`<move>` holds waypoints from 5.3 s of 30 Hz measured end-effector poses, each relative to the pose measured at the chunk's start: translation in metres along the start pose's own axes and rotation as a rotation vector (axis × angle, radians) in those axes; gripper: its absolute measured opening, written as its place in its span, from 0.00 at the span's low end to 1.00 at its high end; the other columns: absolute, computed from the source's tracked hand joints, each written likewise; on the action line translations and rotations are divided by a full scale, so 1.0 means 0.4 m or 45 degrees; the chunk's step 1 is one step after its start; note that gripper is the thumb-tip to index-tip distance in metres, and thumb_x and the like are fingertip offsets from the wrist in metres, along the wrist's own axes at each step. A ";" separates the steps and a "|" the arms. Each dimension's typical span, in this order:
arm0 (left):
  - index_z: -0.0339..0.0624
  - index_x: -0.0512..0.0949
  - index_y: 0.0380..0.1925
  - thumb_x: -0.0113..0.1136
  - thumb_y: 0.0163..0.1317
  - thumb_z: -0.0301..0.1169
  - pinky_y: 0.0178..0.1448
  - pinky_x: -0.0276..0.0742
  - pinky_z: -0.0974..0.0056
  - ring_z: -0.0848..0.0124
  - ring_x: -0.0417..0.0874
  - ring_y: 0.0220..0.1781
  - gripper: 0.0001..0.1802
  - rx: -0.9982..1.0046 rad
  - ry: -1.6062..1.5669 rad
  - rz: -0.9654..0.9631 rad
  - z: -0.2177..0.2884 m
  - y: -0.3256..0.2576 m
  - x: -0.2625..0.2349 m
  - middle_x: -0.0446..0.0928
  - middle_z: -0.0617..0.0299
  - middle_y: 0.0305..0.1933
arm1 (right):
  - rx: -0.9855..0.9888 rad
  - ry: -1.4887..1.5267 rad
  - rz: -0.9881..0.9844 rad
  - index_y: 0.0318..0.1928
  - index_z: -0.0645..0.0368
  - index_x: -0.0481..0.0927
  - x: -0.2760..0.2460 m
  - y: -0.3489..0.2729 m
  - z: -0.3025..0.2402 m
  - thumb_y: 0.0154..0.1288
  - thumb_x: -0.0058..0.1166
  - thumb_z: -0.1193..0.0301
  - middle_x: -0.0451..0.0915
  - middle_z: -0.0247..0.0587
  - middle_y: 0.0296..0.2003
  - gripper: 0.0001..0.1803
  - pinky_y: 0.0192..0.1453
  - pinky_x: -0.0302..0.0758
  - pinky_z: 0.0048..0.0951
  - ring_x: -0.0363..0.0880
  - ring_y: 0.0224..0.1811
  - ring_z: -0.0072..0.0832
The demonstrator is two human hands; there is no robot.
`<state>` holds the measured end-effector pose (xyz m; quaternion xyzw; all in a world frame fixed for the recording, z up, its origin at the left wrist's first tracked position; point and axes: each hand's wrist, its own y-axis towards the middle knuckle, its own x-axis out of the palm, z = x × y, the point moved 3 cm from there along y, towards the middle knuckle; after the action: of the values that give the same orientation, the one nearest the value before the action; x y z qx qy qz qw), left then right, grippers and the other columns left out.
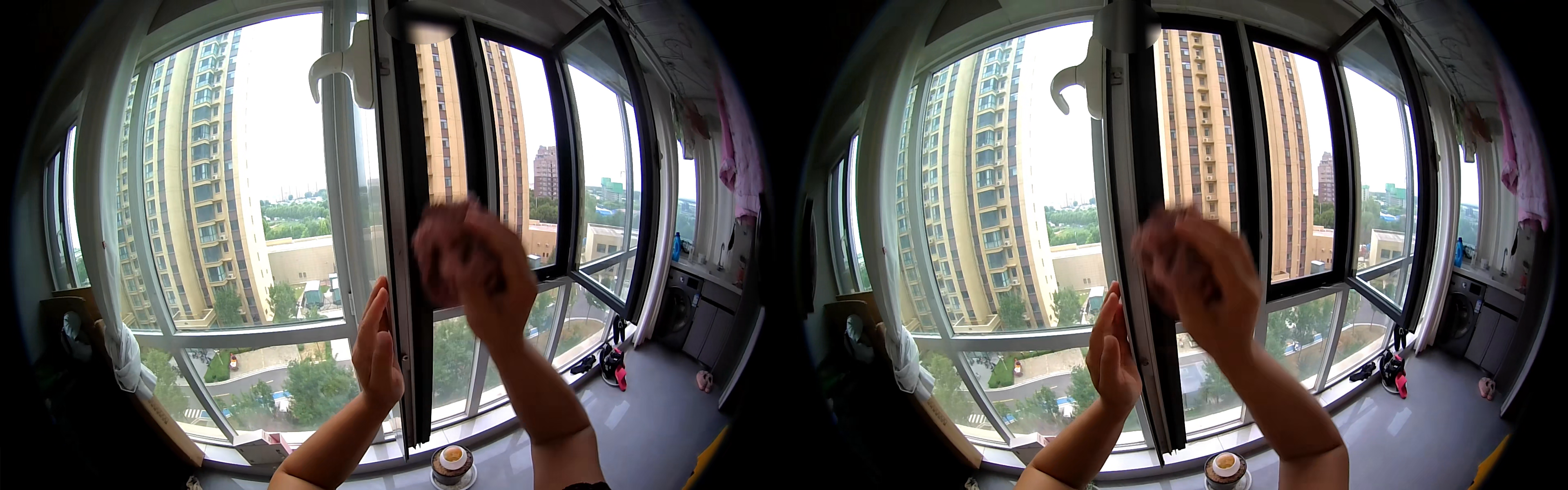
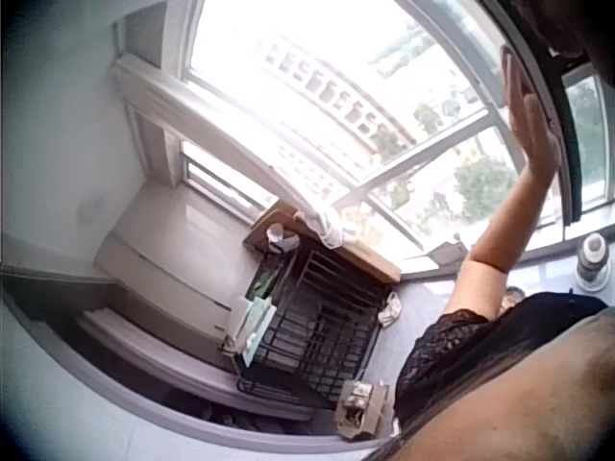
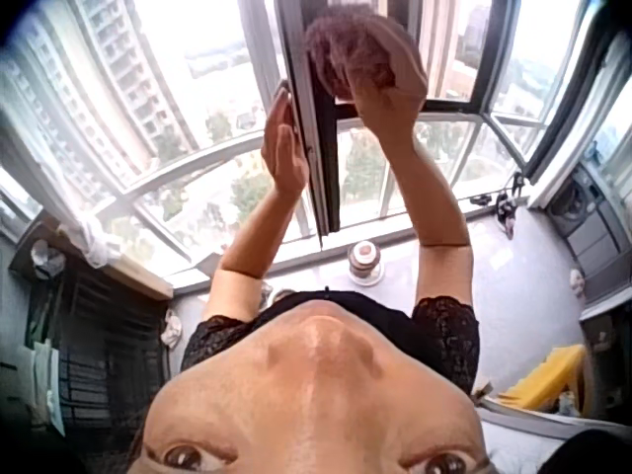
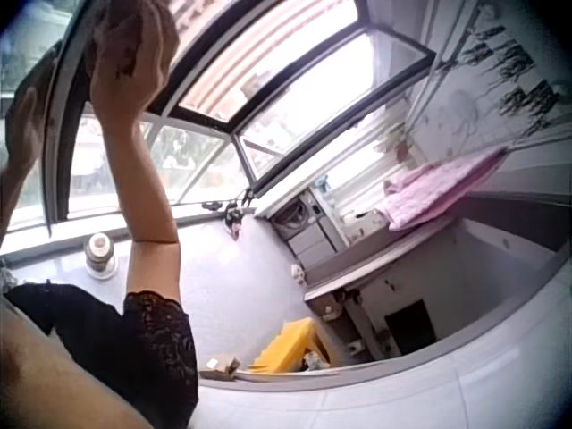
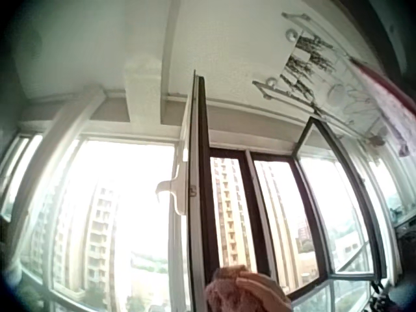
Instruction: The person wipes the interior surfaces of a large curved window and its frame using a pink cloth. They systematically clean the glass panes and the metal frame sections, moving around the window to reach different areas.
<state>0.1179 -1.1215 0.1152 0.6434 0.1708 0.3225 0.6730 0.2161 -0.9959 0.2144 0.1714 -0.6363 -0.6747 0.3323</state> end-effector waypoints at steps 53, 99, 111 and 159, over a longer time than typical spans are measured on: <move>0.33 0.68 0.65 0.43 0.77 0.35 0.74 0.59 0.54 0.60 0.68 0.73 0.23 -0.563 0.010 0.072 0.007 -0.253 -0.166 0.68 0.46 0.70 | 0.026 -0.148 -1.285 0.43 0.51 0.81 -0.010 -0.630 -0.152 0.50 0.68 0.70 0.78 0.40 0.48 0.17 0.48 0.79 0.35 0.78 0.47 0.37; 0.34 0.78 0.47 0.67 0.54 0.35 0.49 0.81 0.61 0.64 0.86 0.43 0.22 -0.222 -0.138 -0.101 -0.078 0.697 -0.069 0.83 0.51 0.40 | 0.394 -0.588 -0.490 0.76 0.66 0.41 0.252 -0.104 -0.017 0.67 0.57 0.48 0.49 0.59 0.73 0.54 0.75 0.54 0.45 0.52 0.76 0.43; 0.42 0.80 0.47 0.69 0.56 0.35 0.53 0.79 0.58 0.58 0.84 0.46 0.19 1.009 0.220 -0.017 0.090 0.828 -0.190 0.82 0.53 0.43 | 0.274 -0.710 -0.532 0.76 0.67 0.31 0.277 -0.128 -0.030 0.62 0.62 0.63 0.43 0.66 0.74 0.58 0.77 0.53 0.44 0.51 0.76 0.49; 0.34 0.81 0.31 0.63 0.53 0.28 0.24 0.77 0.49 0.59 0.83 0.27 0.08 -0.205 0.296 -0.217 0.124 0.979 -0.034 0.82 0.50 0.29 | 0.186 -0.766 -0.665 0.75 0.71 0.34 0.228 -0.147 -0.026 0.61 0.58 0.72 0.48 0.66 0.73 0.54 0.73 0.58 0.43 0.56 0.73 0.47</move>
<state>0.0562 -1.1820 0.5006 0.5290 0.2750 0.3489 0.7230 0.1438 -1.0661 0.1734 0.1453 -0.6866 -0.7094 -0.0644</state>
